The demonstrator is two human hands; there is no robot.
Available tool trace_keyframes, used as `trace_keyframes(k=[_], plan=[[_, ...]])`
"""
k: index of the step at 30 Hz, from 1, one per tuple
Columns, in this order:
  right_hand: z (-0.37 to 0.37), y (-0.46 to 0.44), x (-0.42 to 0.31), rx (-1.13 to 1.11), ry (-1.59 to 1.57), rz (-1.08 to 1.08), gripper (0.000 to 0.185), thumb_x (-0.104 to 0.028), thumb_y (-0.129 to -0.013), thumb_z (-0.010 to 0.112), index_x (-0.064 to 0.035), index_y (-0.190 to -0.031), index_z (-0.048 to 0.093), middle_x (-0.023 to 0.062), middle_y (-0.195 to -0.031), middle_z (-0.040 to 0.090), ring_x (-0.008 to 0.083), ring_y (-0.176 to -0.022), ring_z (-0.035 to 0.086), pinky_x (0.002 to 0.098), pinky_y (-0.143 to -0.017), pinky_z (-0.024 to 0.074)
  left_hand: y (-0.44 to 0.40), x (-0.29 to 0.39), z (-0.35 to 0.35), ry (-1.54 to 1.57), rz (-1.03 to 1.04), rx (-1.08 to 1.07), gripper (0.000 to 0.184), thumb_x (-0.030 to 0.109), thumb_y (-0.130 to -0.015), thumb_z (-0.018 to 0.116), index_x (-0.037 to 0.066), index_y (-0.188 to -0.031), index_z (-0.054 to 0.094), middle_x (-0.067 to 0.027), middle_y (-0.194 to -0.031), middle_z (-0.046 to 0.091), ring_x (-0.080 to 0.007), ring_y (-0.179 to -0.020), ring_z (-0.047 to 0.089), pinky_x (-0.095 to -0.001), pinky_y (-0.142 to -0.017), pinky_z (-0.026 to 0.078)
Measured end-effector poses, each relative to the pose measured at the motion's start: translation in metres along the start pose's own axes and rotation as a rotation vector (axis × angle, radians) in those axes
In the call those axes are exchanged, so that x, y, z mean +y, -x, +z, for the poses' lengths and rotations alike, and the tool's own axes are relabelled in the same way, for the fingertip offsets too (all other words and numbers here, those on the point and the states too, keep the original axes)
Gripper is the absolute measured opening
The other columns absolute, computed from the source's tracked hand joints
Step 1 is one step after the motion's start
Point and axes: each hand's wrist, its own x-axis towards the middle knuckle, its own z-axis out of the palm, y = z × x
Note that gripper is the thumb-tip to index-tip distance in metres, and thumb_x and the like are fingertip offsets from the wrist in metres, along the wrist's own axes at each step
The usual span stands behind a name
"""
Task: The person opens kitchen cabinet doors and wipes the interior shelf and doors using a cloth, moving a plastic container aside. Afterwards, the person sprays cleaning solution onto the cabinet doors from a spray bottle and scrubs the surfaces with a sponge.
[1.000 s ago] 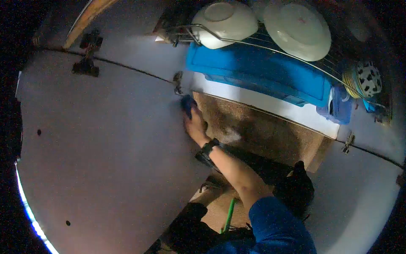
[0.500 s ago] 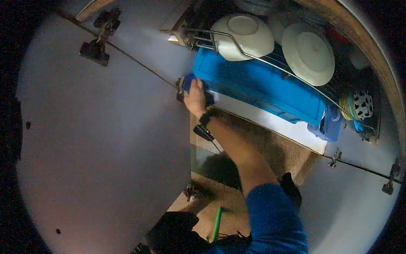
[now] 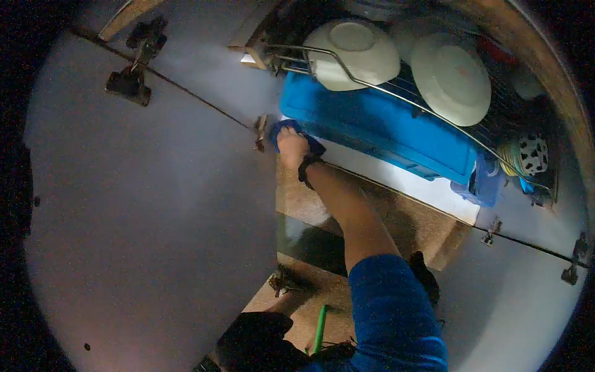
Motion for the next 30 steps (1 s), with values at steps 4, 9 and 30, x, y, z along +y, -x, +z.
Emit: trace_keyframes(k=[4, 9, 30], plan=[[0.004, 0.030, 0.013, 0.087, -0.054, -0.021, 0.053, -0.006, -0.090, 0.057, -0.0024, -0.143, 0.051, 0.0120, -0.156, 0.046, 0.0278, -0.142, 0.046, 0.0435, -0.110, 0.0458, 0.001, -0.001, -0.003, 0.011, -0.031, 0.003, 0.052, 0.047, -0.109, 0.040, 0.004, -0.137, 0.048, -0.0113, -0.130, 0.054, -0.0281, -0.119, 0.052, -0.0467, -0.104, 0.040], [-0.016, 0.088, 0.048, 0.023, -0.133, -0.047, 0.061, -0.013, -0.089, 0.057, -0.0003, -0.147, 0.047, 0.0156, -0.158, 0.042, 0.0325, -0.143, 0.043, 0.0485, -0.114, 0.0402, 0.002, 0.001, 0.000, 0.017, -0.067, -0.029, 0.054, 0.048, -0.109, 0.039, 0.003, -0.138, 0.047, -0.0117, -0.131, 0.054, -0.0282, -0.120, 0.052, -0.0467, -0.105, 0.039], [-0.069, 0.327, 0.212, -0.057, -0.094, 0.221, 0.076, 0.001, -0.076, 0.067, -0.0081, -0.148, 0.047, 0.0089, -0.156, 0.044, 0.0325, -0.132, 0.055, 0.0432, -0.104, 0.0512, -0.007, 0.000, 0.018, 0.091, -0.301, -0.174, 0.061, 0.052, -0.110, 0.035, 0.002, -0.143, 0.044, -0.0131, -0.135, 0.053, -0.0287, -0.123, 0.050, -0.0466, -0.109, 0.036]])
